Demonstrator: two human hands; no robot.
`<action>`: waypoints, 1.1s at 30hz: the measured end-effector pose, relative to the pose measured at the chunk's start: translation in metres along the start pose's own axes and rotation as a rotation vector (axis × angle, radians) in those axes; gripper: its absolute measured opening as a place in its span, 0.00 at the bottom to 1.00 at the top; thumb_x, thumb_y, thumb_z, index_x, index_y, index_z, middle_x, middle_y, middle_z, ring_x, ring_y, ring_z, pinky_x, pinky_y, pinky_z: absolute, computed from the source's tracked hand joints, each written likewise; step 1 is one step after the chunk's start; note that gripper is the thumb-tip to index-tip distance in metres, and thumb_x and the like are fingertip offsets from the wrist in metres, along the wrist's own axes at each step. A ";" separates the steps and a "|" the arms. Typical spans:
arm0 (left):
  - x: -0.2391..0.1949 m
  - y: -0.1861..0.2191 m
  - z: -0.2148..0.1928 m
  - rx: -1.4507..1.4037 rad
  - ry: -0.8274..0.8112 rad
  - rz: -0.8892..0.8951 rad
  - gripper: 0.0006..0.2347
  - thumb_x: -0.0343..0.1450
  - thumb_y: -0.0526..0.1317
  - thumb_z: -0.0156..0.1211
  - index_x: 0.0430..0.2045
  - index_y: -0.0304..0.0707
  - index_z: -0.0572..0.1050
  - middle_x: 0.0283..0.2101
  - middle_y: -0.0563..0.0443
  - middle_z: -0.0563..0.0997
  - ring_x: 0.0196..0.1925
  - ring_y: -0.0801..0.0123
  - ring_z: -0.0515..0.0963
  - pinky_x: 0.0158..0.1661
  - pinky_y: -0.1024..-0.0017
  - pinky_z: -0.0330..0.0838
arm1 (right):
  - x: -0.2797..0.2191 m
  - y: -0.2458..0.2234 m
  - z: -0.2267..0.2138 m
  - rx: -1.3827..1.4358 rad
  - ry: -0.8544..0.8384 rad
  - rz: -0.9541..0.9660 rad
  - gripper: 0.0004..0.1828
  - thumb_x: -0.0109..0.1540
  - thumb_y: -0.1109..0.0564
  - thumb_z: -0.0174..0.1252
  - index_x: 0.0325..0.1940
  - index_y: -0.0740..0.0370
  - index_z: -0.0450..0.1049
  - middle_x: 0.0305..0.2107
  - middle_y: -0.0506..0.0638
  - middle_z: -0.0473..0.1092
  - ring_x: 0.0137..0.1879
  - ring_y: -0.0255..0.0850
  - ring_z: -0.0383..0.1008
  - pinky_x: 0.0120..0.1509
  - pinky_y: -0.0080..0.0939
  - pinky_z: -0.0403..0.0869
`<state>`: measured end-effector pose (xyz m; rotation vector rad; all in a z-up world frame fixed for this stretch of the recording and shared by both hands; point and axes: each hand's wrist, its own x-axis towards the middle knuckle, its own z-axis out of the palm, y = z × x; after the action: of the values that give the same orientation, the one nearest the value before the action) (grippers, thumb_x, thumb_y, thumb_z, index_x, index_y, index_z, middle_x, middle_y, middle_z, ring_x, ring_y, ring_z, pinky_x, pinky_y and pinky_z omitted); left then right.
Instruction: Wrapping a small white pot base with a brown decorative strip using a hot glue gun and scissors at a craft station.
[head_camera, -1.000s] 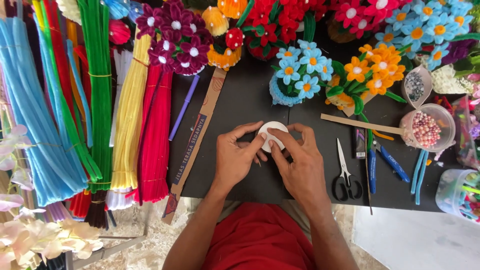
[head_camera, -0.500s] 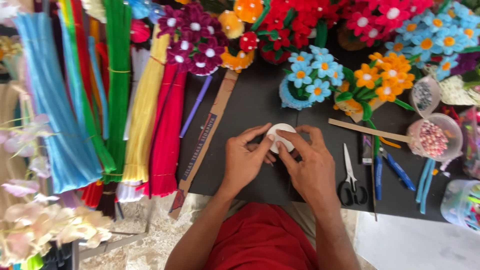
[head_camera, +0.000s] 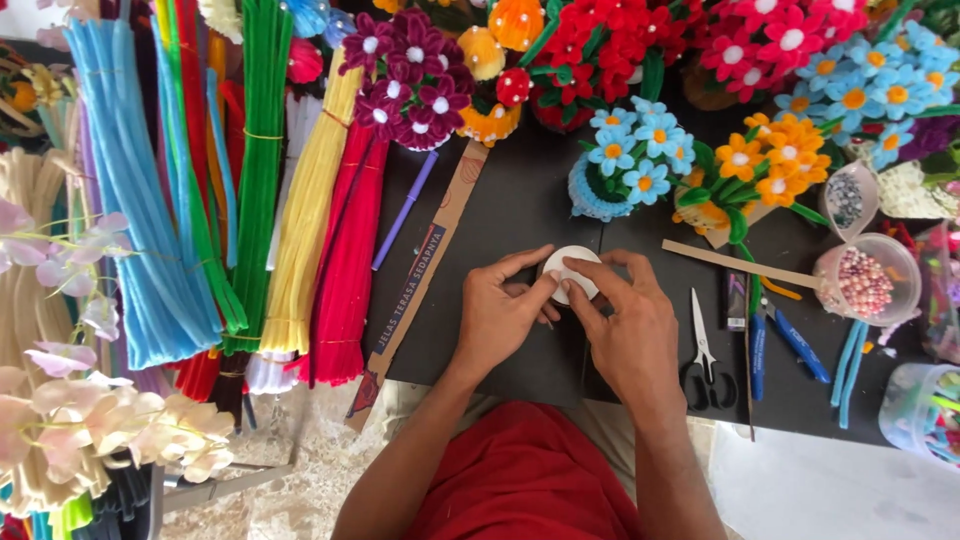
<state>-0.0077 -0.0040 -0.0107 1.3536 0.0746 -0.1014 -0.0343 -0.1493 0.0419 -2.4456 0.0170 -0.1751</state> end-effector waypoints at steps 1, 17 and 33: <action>-0.001 0.004 0.001 -0.002 -0.005 -0.003 0.14 0.69 0.30 0.62 0.49 0.22 0.79 0.40 0.27 0.84 0.17 0.58 0.83 0.17 0.72 0.78 | 0.000 0.001 0.000 -0.003 0.002 0.005 0.09 0.67 0.53 0.64 0.52 0.46 0.83 0.47 0.56 0.72 0.34 0.51 0.82 0.35 0.52 0.79; 0.000 0.005 0.004 0.067 0.026 0.002 0.14 0.70 0.31 0.61 0.49 0.22 0.79 0.21 0.36 0.80 0.16 0.61 0.82 0.18 0.73 0.76 | -0.025 0.021 -0.019 0.342 0.131 0.112 0.09 0.67 0.64 0.61 0.50 0.60 0.82 0.41 0.55 0.77 0.32 0.42 0.81 0.31 0.36 0.78; -0.027 0.022 0.005 0.364 0.248 0.433 0.10 0.71 0.37 0.70 0.44 0.34 0.82 0.43 0.45 0.77 0.20 0.71 0.77 0.19 0.77 0.69 | -0.070 0.039 -0.049 0.813 0.054 0.282 0.15 0.67 0.65 0.54 0.54 0.75 0.76 0.35 0.68 0.79 0.37 0.49 0.82 0.41 0.48 0.84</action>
<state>-0.0319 -0.0033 0.0146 1.7109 -0.0320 0.4375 -0.1091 -0.2064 0.0461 -1.6061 0.2616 -0.0941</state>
